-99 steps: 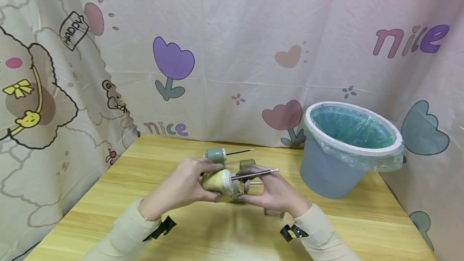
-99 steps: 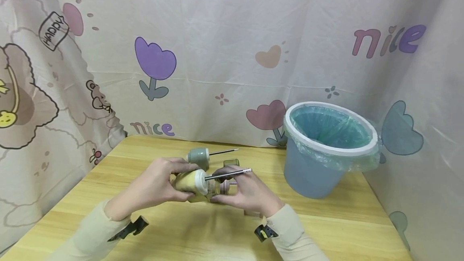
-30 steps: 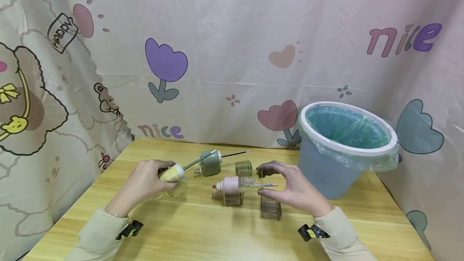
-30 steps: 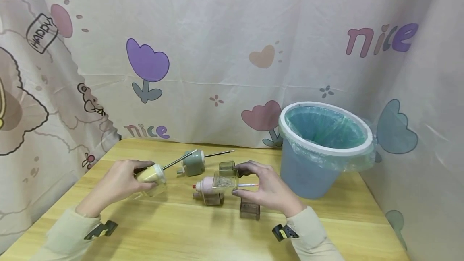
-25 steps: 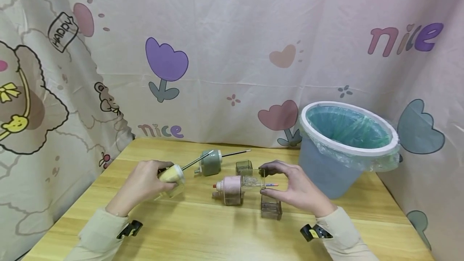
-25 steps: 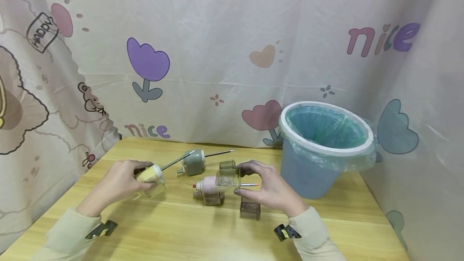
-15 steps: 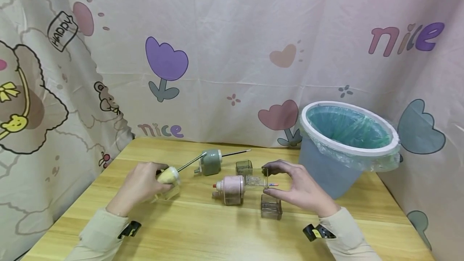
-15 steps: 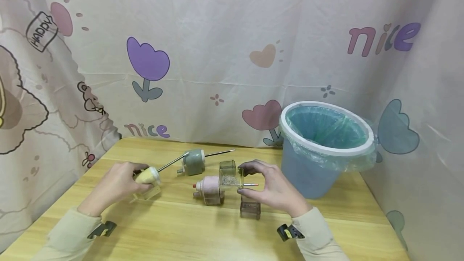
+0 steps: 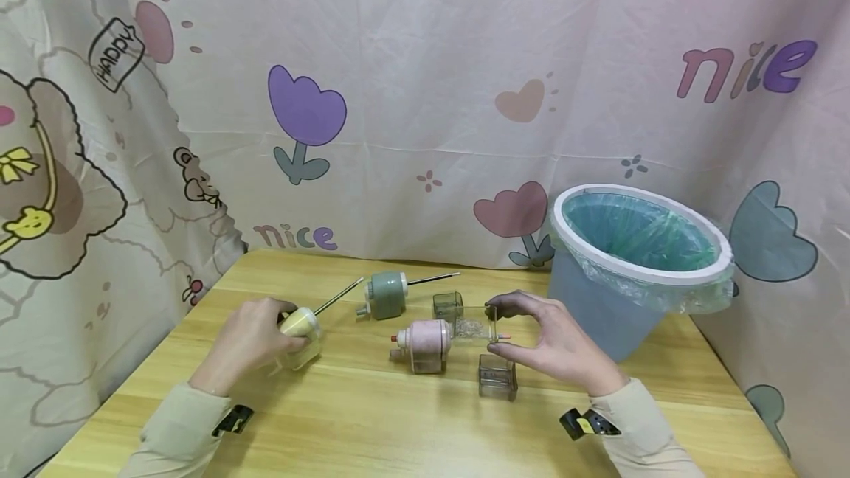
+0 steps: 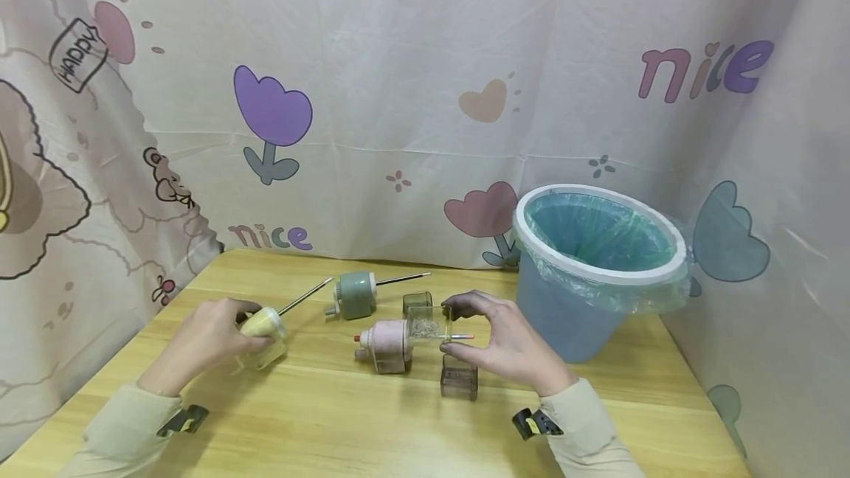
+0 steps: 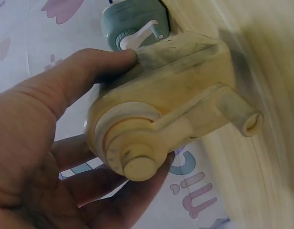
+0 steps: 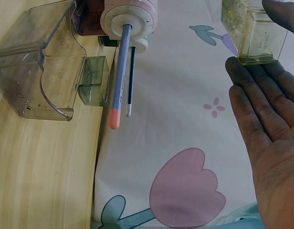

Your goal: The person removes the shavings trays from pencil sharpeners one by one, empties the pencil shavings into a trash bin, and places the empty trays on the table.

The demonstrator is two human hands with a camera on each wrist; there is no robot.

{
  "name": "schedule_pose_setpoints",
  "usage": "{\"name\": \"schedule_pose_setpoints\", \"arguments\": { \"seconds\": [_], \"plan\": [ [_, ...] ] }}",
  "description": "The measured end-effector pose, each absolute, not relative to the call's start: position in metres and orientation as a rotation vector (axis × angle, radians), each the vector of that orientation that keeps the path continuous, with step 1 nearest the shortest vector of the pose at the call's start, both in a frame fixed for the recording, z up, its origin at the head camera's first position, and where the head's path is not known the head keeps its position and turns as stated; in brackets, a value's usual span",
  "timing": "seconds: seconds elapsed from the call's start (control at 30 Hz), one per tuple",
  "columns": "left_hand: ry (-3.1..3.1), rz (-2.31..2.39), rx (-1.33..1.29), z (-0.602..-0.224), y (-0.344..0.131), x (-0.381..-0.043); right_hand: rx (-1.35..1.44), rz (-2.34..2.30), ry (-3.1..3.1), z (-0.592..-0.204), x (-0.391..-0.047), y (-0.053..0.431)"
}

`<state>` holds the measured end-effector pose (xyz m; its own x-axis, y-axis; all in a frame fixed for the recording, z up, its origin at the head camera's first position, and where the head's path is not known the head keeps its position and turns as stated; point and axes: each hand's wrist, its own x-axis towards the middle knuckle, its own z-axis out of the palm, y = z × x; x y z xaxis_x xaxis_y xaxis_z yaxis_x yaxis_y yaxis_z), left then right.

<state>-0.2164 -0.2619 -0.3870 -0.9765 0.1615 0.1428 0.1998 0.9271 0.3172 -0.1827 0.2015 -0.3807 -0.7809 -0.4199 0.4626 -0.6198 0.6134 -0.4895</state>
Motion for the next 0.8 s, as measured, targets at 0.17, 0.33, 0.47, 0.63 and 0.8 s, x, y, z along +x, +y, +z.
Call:
{"name": "schedule_pose_setpoints", "arguments": {
  "seconds": [0.17, 0.33, 0.47, 0.63, 0.8],
  "plan": [
    [-3.030, -0.492, -0.202, -0.3872, -0.2650, -0.2180, 0.846, 0.935, -2.527, -0.3801, -0.1830, 0.2031],
    [-3.039, -0.452, -0.189, -0.3891, -0.2668, -0.2200, 0.844, 0.941, -2.527, -0.3784, -0.1827, 0.2043],
    [-3.027, -0.445, -0.197, -0.3907, -0.2662, -0.2199, 0.840, 0.924, -2.533, -0.3780, -0.1829, 0.2054],
    [-3.025, -0.464, -0.188, -0.3910, -0.2639, -0.2200, 0.839, 0.923, -2.533, -0.3779, -0.1825, 0.2056],
    [-3.021, -0.465, -0.161, -0.3922, -0.2608, -0.2216, 0.837, 0.925, -2.533, -0.3780, -0.1827, 0.2049]
  ]
}}
